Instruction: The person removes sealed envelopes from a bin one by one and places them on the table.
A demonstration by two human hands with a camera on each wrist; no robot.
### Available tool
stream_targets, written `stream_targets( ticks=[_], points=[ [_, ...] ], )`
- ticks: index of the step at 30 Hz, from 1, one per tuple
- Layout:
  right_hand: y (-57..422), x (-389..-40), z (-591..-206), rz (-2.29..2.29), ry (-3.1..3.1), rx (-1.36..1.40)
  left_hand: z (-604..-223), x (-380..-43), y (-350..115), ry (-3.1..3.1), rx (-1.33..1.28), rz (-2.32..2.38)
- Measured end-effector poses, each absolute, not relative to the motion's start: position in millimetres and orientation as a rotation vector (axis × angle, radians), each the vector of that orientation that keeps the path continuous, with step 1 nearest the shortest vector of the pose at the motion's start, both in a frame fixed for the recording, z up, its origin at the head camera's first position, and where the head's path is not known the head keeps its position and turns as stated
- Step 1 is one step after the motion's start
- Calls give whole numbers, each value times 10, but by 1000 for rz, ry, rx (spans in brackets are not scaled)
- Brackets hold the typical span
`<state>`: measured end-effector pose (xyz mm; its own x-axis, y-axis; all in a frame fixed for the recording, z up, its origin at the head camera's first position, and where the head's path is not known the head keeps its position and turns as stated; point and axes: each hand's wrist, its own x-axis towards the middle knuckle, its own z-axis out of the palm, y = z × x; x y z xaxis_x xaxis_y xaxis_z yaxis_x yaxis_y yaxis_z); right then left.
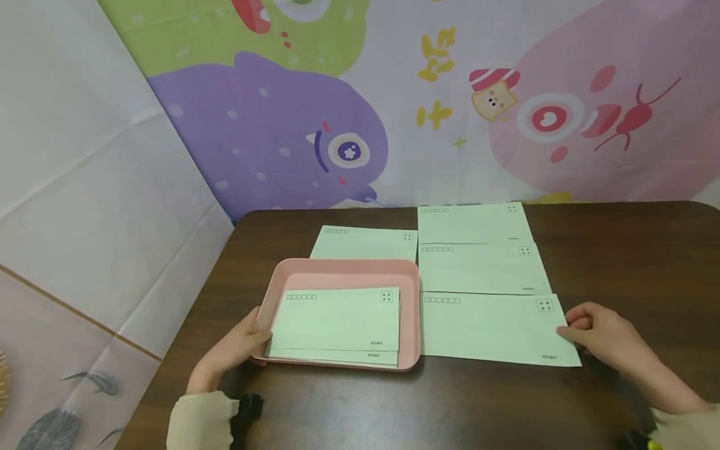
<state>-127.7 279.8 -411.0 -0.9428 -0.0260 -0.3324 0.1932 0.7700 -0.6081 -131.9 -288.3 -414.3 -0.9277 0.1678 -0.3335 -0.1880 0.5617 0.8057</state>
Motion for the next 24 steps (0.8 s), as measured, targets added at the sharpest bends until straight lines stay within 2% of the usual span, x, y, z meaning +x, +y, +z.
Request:
stream_targets(
  ticks=[24],
  points=[
    [2752,-1344,-4098,-827,2676,176,-4137,-1305,-2886,2410,30,1362]
  ],
)
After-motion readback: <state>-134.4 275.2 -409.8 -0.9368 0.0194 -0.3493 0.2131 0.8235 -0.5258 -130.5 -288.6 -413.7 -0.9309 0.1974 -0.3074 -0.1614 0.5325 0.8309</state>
